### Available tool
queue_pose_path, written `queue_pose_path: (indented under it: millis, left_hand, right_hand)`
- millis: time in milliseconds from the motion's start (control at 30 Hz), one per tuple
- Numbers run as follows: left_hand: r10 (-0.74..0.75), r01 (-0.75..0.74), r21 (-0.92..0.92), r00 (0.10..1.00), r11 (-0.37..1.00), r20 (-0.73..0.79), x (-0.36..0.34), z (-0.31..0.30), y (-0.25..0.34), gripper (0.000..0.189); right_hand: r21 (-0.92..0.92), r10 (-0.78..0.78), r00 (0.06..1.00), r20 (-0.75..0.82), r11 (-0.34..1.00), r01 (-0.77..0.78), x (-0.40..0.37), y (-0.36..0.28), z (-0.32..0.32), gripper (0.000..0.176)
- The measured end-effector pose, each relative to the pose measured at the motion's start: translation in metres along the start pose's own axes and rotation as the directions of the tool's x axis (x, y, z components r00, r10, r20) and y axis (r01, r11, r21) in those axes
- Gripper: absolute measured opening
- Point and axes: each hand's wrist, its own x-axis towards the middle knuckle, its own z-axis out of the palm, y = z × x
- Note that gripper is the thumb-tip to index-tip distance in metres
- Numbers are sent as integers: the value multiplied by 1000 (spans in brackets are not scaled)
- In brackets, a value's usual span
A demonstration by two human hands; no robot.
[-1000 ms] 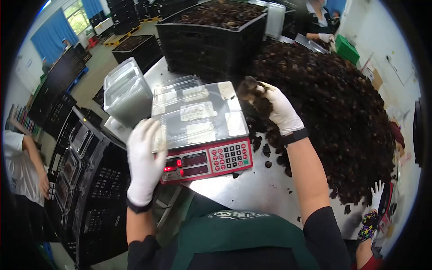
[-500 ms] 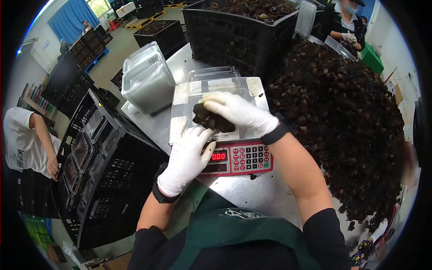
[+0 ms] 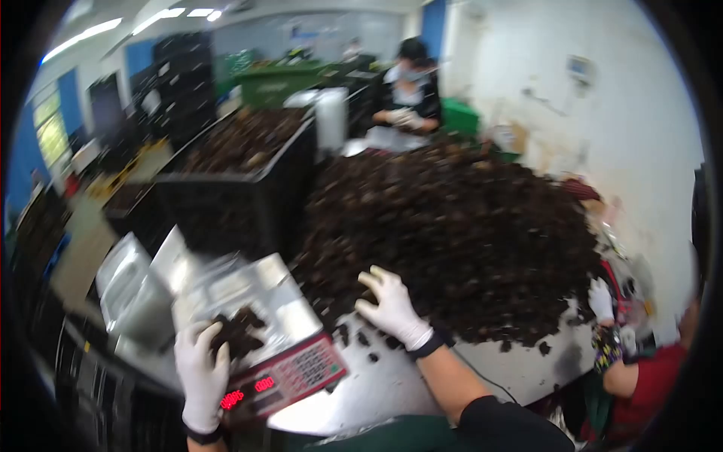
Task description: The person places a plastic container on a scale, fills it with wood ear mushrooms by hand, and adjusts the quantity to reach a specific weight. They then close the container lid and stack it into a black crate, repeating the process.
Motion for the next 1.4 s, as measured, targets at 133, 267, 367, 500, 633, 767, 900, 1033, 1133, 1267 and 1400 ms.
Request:
queue_pose_path:
  millis: [133, 267, 367, 500, 633, 767, 900, 1033, 1133, 1267, 1400]
  left_hand:
    - [-13, -4, 66, 968, 998, 250, 2, 27, -15, 50]
    - [-13, -10, 72, 947, 997, 319, 3, 31, -13, 47]
    - [-74, 89, -62, 976, 994, 205, 6, 27, -15, 38]
    - [52, -50, -11, 977, 999, 209, 17, 29, -58, 29]
    - [60, -85, 85, 963, 993, 264, 23, 39, -75, 32]
    - [-18, -61, 238, 948, 969, 317, 29, 39, -71, 27]
    - [36, -85, 249, 980, 965, 193, 24, 44, -71, 15]
    - [50, -58, 132, 997, 990, 61, 24, 36, -57, 35]
    - [146, -149, 76, 988, 986, 40, 39, 2, -26, 20]
    - [173, -182, 253, 983, 950, 60, 28, 34, -77, 10]
    - [11, -28, 121, 990, 992, 137, 4, 55, -95, 16]
  right_hand:
    - [-210, 285, 954, 96, 942, -260, -74, 43, -10, 80]
    - [-269, 197, 975, 105, 949, -163, -93, 40, 1, 71]
    - [-286, 196, 975, 106, 945, -158, -91, 44, 2, 71]
    - [-312, 181, 977, 111, 940, -138, -92, 44, 0, 69]
    - [-269, 173, 980, 97, 953, -142, -94, 46, 0, 65]
    - [-269, 164, 983, 87, 953, -136, -96, 50, 2, 64]
    - [-279, 163, 981, 104, 952, -128, -93, 51, 2, 66]
    - [-141, 165, 946, 280, 982, -129, -74, 47, -35, 64]
    - [48, -36, 939, 343, 999, 20, -35, 18, -109, 50]
    - [290, 76, 995, 65, 953, -92, 74, 51, -176, 37]
    - [168, 44, 975, -218, 986, -7, 192, 62, -224, 40]
